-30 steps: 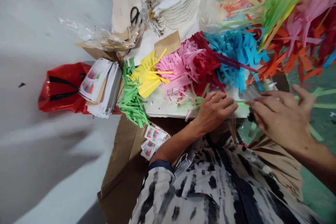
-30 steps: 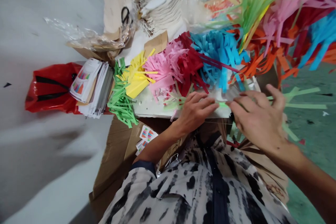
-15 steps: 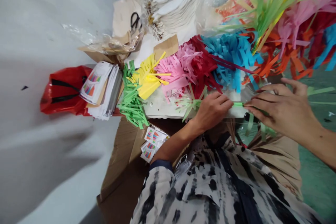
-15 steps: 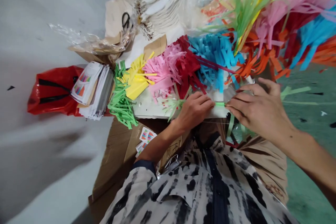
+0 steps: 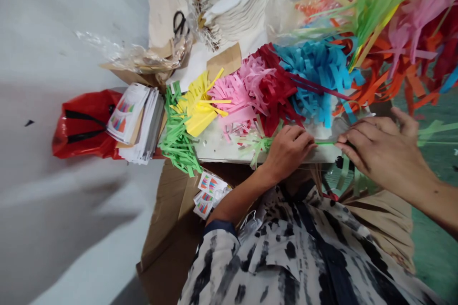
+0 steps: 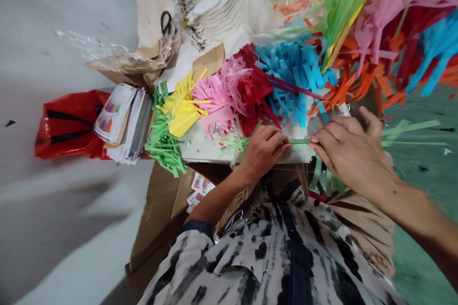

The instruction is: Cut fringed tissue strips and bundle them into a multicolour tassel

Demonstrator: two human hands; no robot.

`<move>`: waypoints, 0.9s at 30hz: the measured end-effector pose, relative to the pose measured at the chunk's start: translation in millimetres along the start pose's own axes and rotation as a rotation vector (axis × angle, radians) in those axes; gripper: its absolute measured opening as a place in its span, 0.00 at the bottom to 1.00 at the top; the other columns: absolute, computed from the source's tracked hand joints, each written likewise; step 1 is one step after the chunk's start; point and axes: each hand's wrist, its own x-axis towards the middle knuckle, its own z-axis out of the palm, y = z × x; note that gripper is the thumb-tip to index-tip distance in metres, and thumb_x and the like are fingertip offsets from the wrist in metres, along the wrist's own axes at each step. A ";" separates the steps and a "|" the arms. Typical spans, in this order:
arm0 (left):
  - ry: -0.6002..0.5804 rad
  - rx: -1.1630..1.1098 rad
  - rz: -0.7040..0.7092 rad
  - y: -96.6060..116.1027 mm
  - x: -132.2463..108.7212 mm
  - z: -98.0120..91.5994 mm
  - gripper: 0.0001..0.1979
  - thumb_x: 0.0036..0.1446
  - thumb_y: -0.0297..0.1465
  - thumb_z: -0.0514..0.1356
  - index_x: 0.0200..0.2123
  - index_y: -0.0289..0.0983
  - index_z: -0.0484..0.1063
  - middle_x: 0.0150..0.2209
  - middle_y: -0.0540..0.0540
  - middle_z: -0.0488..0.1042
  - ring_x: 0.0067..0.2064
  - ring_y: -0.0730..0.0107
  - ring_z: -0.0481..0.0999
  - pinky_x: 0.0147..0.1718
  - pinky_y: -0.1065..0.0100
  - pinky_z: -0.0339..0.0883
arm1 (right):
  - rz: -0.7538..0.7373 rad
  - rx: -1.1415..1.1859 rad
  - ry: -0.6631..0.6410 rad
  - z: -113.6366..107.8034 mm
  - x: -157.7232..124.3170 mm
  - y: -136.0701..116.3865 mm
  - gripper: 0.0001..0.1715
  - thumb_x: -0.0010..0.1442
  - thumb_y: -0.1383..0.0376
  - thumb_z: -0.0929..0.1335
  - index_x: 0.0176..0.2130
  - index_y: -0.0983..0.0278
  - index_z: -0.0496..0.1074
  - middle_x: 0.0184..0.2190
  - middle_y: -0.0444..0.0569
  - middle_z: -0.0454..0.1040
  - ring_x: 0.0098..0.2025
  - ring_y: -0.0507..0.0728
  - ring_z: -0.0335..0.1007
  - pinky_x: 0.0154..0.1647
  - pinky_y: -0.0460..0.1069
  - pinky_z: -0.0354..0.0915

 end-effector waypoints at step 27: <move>0.067 0.203 0.208 4.2 -5.7 -1.4 0.14 0.70 0.33 0.54 0.47 0.36 0.79 0.43 0.41 0.81 0.45 0.59 0.75 0.43 0.57 0.62 | 0.062 0.291 0.024 -12.6 7.7 -26.0 0.13 0.69 0.62 0.65 0.40 0.58 0.80 0.38 0.48 0.84 0.53 0.62 0.75 0.68 0.71 0.58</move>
